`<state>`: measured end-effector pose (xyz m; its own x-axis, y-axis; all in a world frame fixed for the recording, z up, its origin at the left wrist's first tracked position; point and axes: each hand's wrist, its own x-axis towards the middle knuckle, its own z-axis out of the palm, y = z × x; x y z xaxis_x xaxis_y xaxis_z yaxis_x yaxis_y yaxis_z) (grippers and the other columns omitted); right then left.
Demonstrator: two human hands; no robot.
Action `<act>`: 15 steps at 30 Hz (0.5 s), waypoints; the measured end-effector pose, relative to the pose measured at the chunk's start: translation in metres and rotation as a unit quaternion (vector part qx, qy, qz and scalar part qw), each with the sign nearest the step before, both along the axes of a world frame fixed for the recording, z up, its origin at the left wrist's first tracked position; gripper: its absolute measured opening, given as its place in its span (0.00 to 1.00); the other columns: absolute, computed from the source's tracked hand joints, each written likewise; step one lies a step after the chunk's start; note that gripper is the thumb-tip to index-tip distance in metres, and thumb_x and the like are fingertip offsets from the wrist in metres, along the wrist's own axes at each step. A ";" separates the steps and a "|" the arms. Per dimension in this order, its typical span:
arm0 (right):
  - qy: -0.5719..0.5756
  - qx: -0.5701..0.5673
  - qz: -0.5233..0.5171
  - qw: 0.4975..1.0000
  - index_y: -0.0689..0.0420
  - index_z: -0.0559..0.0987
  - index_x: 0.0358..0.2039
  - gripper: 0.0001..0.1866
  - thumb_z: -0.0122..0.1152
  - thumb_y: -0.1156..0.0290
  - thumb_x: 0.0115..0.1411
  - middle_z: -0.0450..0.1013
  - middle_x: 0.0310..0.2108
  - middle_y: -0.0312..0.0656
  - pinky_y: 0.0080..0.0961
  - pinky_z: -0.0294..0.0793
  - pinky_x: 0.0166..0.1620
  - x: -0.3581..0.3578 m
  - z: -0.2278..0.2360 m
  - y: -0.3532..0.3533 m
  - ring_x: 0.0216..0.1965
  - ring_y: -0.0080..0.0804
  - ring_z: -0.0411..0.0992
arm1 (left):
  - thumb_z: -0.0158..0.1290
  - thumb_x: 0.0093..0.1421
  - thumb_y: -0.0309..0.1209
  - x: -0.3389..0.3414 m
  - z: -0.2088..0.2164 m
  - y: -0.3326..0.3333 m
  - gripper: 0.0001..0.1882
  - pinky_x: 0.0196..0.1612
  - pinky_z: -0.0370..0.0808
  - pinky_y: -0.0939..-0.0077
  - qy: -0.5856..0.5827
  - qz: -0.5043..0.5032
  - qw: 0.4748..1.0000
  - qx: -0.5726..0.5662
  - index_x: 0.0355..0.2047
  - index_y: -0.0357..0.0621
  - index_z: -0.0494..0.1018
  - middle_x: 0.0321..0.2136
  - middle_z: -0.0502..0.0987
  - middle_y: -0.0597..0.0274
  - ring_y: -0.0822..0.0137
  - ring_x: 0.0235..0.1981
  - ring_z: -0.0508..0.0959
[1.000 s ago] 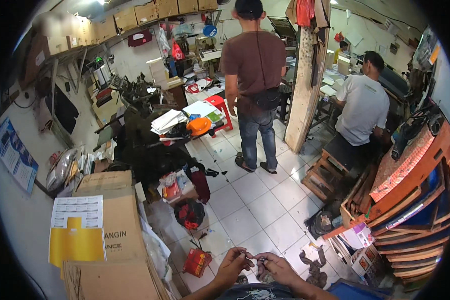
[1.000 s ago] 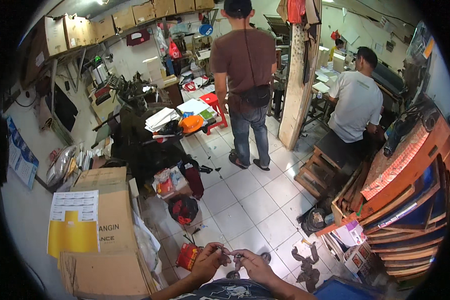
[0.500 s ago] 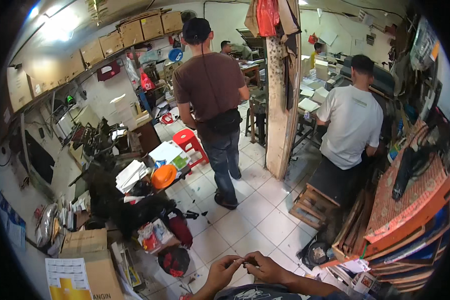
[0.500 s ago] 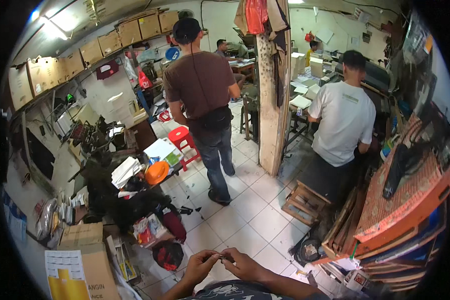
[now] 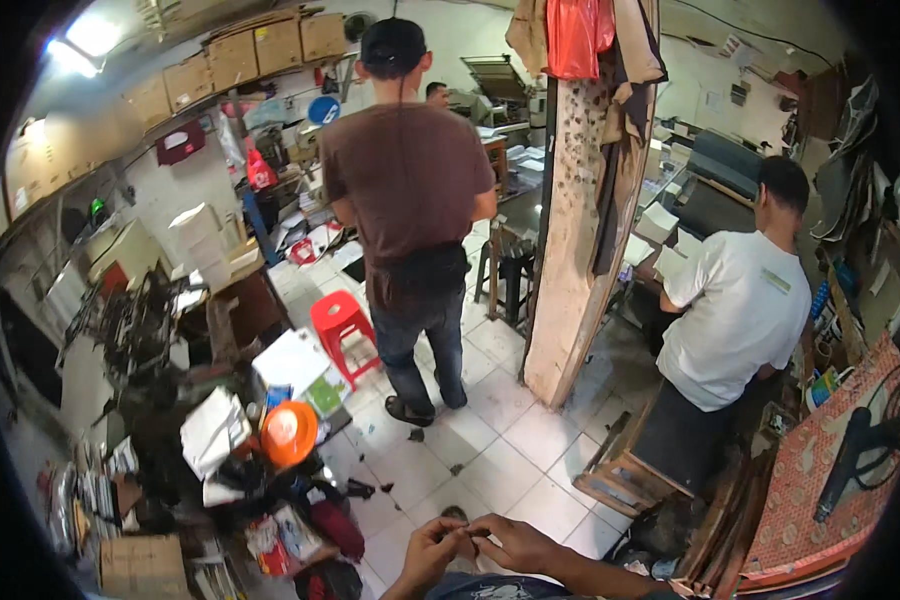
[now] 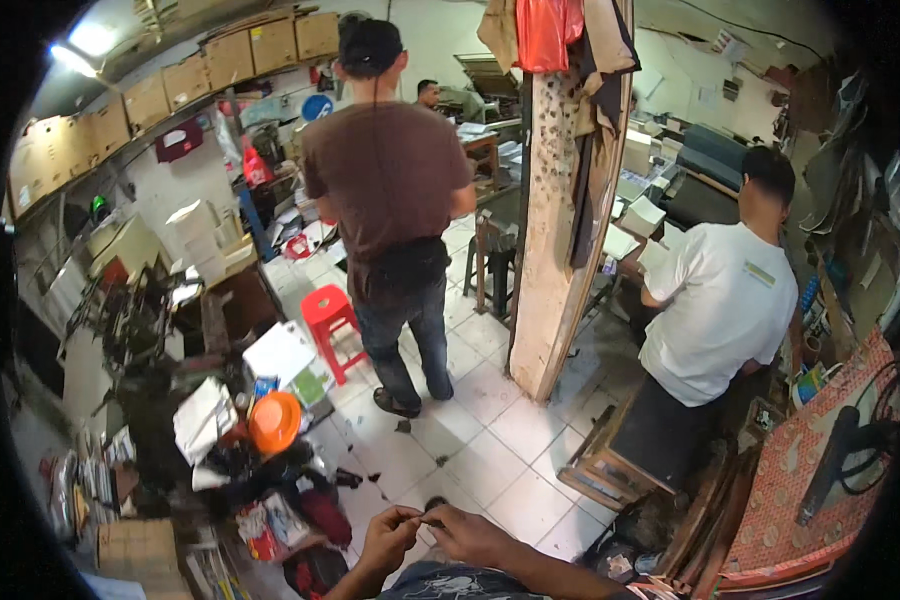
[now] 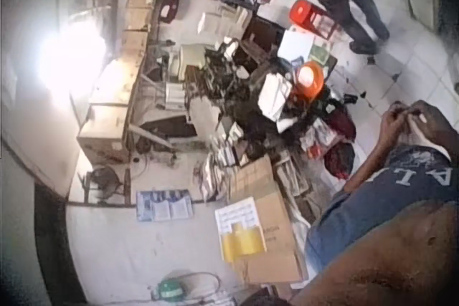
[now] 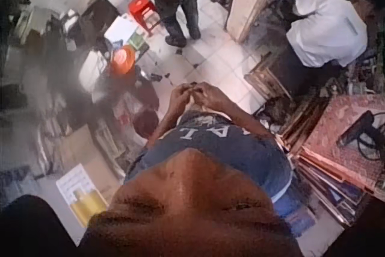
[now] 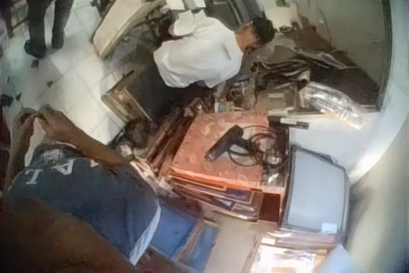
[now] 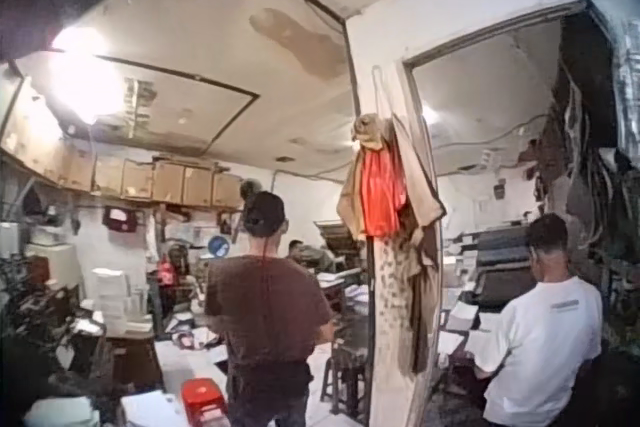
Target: The person works with an industrial wire-binding or stapling machine, handling a clear plastic bag containing components and picking up small metal parts by hand.
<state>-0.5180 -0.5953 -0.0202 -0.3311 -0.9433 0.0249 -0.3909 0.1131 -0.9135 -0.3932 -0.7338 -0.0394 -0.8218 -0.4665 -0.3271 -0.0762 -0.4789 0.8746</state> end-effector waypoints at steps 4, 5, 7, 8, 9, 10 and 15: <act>-0.035 0.005 -0.040 0.999 0.58 0.70 0.46 0.14 0.54 0.69 0.61 0.71 0.40 0.54 0.36 0.73 0.43 -0.056 0.028 -0.077 0.41 0.48 0.74 | 0.53 0.60 0.28 -0.068 0.012 -0.086 0.08 0.24 0.63 0.83 -0.029 -0.027 0.978 -0.205 0.36 0.35 0.75 0.22 0.72 0.68 0.79 0.21 0.67; -0.026 -0.007 -0.049 0.998 0.60 0.70 0.46 0.14 0.55 0.70 0.61 0.73 0.40 0.53 0.34 0.74 0.43 -0.072 0.031 -0.094 0.42 0.46 0.75 | 0.53 0.60 0.29 -0.083 0.019 -0.109 0.08 0.28 0.66 0.83 -0.029 -0.035 0.974 -0.223 0.36 0.35 0.75 0.23 0.74 0.68 0.78 0.24 0.69; -0.001 -0.036 -0.060 0.998 0.60 0.70 0.46 0.14 0.55 0.70 0.60 0.73 0.40 0.52 0.33 0.74 0.43 -0.107 0.030 -0.125 0.42 0.44 0.75 | 0.53 0.60 0.28 -0.116 0.050 -0.148 0.07 0.30 0.67 0.84 0.019 -0.008 0.969 -0.245 0.35 0.36 0.75 0.23 0.73 0.70 0.79 0.26 0.69; 0.004 -0.043 -0.071 0.996 0.60 0.70 0.46 0.14 0.56 0.71 0.60 0.74 0.40 0.51 0.32 0.74 0.43 -0.123 0.024 -0.135 0.42 0.43 0.75 | 0.53 0.60 0.28 -0.128 0.077 -0.167 0.06 0.29 0.65 0.85 0.014 0.007 0.965 -0.260 0.34 0.36 0.75 0.23 0.73 0.71 0.81 0.26 0.68; 0.016 -0.056 -0.090 0.994 0.60 0.71 0.46 0.15 0.56 0.70 0.60 0.74 0.39 0.50 0.32 0.74 0.44 -0.140 0.025 -0.147 0.41 0.41 0.76 | 0.55 0.57 0.24 -0.139 0.108 -0.184 0.04 0.28 0.65 0.84 0.044 0.069 0.941 -0.329 0.32 0.36 0.74 0.22 0.73 0.67 0.78 0.23 0.68; -0.004 -0.061 -0.093 0.994 0.60 0.71 0.46 0.15 0.56 0.70 0.60 0.74 0.38 0.49 0.32 0.74 0.44 -0.151 0.021 -0.159 0.40 0.40 0.76 | 0.51 0.56 0.27 -0.137 0.118 -0.202 0.03 0.34 0.69 0.74 0.147 0.163 0.900 -0.377 0.27 0.41 0.72 0.23 0.72 0.67 0.75 0.28 0.71; 0.001 -0.031 -0.124 0.992 0.60 0.71 0.46 0.15 0.56 0.68 0.60 0.74 0.37 0.48 0.30 0.75 0.43 -0.224 0.001 -0.193 0.39 0.39 0.76 | 0.49 0.55 0.34 -0.201 0.245 -0.253 0.07 0.29 0.65 0.75 0.486 0.279 0.524 -0.642 0.23 0.47 0.67 0.19 0.66 0.69 0.75 0.23 0.67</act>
<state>-0.7424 -0.7887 -0.0189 -0.5526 -0.8296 0.0804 -0.3590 0.1499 -0.9212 -0.5941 -0.9865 0.2057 0.0715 -0.0466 0.9964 0.5419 0.8404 0.0004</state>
